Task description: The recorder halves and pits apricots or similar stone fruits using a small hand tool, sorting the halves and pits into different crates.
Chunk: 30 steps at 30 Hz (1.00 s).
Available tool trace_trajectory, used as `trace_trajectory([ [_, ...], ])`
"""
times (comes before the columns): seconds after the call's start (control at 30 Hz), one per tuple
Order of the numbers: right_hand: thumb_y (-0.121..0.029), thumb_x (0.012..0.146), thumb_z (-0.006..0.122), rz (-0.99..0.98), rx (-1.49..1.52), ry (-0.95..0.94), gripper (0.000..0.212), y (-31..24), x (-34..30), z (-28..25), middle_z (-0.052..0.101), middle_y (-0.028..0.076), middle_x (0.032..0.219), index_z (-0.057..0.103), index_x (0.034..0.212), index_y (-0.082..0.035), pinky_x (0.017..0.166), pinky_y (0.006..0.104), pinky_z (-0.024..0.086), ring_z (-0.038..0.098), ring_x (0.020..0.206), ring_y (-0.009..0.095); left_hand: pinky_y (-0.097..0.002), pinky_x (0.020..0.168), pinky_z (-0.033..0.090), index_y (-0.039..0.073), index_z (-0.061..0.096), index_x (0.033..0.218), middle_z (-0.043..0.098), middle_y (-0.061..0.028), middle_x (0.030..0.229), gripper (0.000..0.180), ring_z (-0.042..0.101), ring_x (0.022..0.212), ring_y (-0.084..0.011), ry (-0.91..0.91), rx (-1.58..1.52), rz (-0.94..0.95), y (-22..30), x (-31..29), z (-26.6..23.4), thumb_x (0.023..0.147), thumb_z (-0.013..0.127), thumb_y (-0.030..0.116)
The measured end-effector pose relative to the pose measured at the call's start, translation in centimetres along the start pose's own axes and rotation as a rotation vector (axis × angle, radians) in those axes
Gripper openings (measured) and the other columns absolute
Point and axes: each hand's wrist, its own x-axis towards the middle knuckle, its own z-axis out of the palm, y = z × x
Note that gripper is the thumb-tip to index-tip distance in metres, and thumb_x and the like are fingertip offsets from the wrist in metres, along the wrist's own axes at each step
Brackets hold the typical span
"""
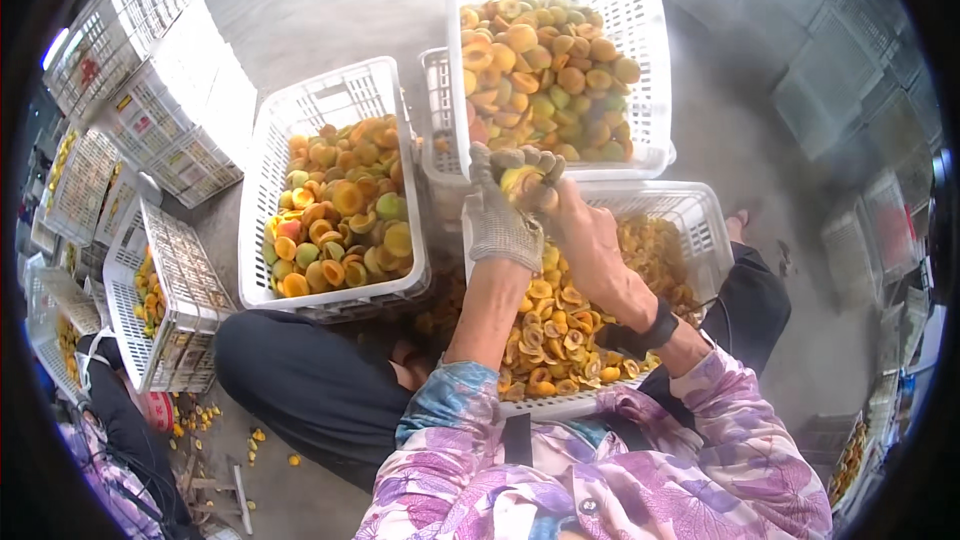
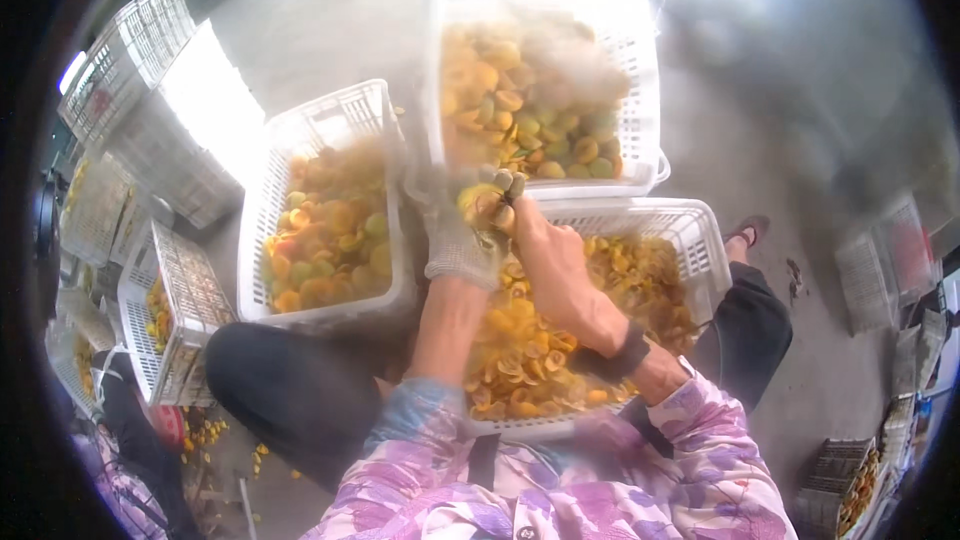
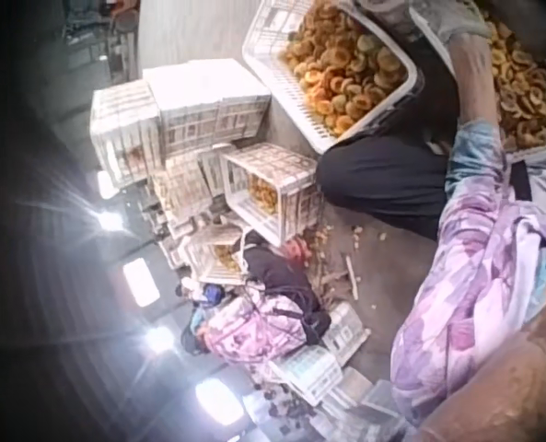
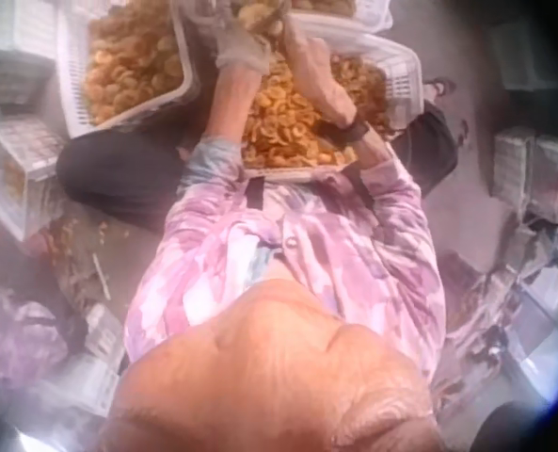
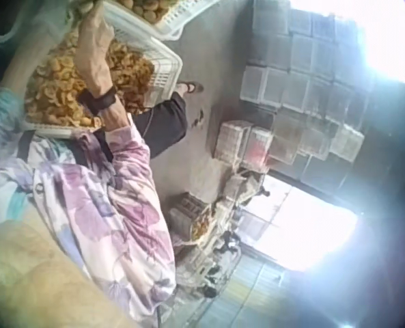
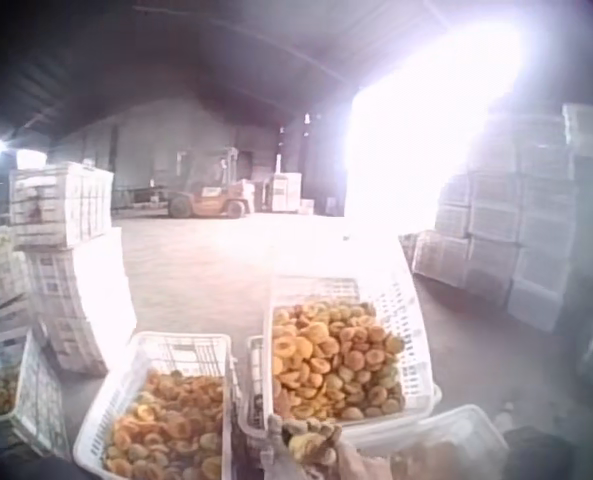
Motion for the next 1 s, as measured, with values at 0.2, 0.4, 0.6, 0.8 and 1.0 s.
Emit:
trace_trajectory([
  [0.2,0.008,0.077,0.052,0.044,-0.066,-0.068,0.028,-0.6,-0.1,0.3,0.058,0.024,0.069,0.037,0.101,0.004,0.056,0.0506,0.042,0.058,0.070,0.046,-0.0367,0.071,0.057,0.003,0.057,0.075,0.061,-0.0123,0.076,0.045,0.062,0.071,-0.0251,-0.076,0.095,0.151,-0.1,-1.7,0.5,0.099,0.051,0.040],
  [0.4,0.006,0.072,0.057,-0.057,-0.208,-0.222,0.031,-1.1,-0.3,-0.8,0.057,0.027,0.068,0.039,0.097,0.009,0.057,0.0514,0.043,0.058,0.073,0.047,-0.0278,0.060,0.050,0.005,0.060,0.068,0.063,-0.0073,0.071,0.051,0.061,0.066,-0.0171,0.018,0.410,0.123,0.6,-0.4,-0.9,0.098,0.051,0.045],
  [0.6,0.004,0.076,0.058,-0.063,-0.034,-0.261,0.025,2.5,-0.8,-1.2,0.055,0.026,0.071,0.041,0.094,0.005,0.059,0.0523,0.040,0.054,0.071,0.048,-0.0250,0.052,0.047,0.004,0.064,0.071,0.065,-0.0049,0.070,0.051,0.058,0.060,-0.0138,-0.115,0.983,0.179,0.1,-0.1,-0.6,0.097,0.051,0.046],
  [0.8,-0.007,0.085,0.056,0.091,0.144,-0.238,0.014,3.3,-1.6,-2.6,0.049,0.019,0.065,0.045,0.090,0.000,0.055,0.0432,0.041,0.051,0.059,0.035,-0.0274,0.056,0.051,0.001,0.063,0.075,0.061,-0.0068,0.067,0.052,0.059,0.060,-0.0155,0.012,0.564,0.322,-3.1,-2.4,1.4,0.098,0.051,0.045],
  [1.0,-0.007,0.085,0.059,0.506,0.726,-0.701,0.014,1.6,-3.8,-7.1,0.044,0.014,0.069,0.047,0.085,0.000,0.058,0.0386,0.041,0.048,0.064,0.021,-0.0305,0.047,0.050,0.006,0.052,0.058,0.052,-0.0051,0.054,0.053,0.054,0.047,-0.0168,-0.223,0.702,0.364,-3.0,-1.8,-0.3,0.096,0.057,0.044],
])
